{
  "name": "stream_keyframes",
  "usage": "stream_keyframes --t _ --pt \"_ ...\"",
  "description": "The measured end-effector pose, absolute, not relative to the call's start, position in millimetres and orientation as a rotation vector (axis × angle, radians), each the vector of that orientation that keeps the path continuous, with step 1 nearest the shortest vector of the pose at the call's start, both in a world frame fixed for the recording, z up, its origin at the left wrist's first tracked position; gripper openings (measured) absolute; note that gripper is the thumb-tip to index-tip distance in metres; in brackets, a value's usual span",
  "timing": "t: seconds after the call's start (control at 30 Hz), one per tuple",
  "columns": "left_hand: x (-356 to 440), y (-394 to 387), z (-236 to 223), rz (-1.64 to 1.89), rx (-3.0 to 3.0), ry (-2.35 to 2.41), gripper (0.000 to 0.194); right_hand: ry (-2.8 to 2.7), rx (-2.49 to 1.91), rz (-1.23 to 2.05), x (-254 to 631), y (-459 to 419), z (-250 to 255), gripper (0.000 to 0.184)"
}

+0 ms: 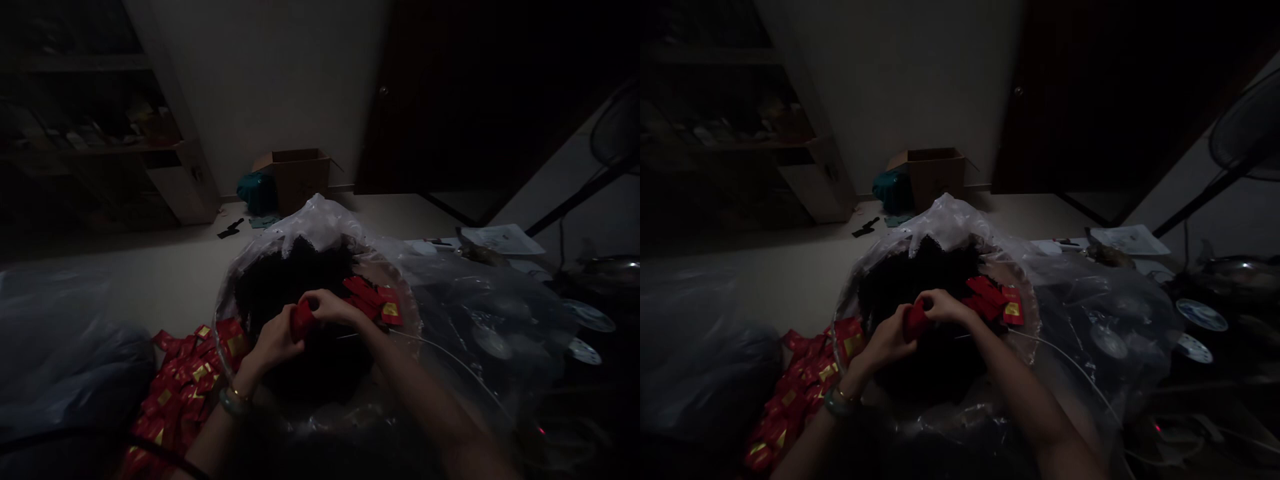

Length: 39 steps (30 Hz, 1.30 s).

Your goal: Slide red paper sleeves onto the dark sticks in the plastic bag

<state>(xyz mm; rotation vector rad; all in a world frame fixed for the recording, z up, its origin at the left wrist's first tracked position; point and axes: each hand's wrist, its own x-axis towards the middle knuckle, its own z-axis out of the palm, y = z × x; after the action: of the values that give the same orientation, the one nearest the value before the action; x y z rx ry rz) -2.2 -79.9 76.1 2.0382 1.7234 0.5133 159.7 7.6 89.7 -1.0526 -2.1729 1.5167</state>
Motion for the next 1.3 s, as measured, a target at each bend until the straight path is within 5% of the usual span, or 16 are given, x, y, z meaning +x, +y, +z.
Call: stream_keyframes --t 0.2,0.5,0.73,1.07,1.3 --pt "-8.5 -77.3 63.4 0.659 2.050 1.777 0.057 -1.894 -1.112 1.572 164.8 10.9 88.5 0.024" --pt "0.1 -63.5 26.9 1.171 1.685 1.633 0.054 -2.056 -0.933 1.103 160.6 0.6 117.9 0.012" --pt "2.8 -62.6 22.0 1.182 1.608 1.595 0.054 -1.858 -1.009 1.338 166.6 4.1 121.3 0.020" --pt "-8.8 -71.0 20.5 1.239 1.694 1.555 0.064 -2.523 -0.886 0.551 171.1 -18.7 110.3 0.030" --pt "-44.7 -80.4 58.1 0.809 2.292 1.530 0.027 -2.945 -0.978 0.338 161.4 -30.5 114.6 0.021"
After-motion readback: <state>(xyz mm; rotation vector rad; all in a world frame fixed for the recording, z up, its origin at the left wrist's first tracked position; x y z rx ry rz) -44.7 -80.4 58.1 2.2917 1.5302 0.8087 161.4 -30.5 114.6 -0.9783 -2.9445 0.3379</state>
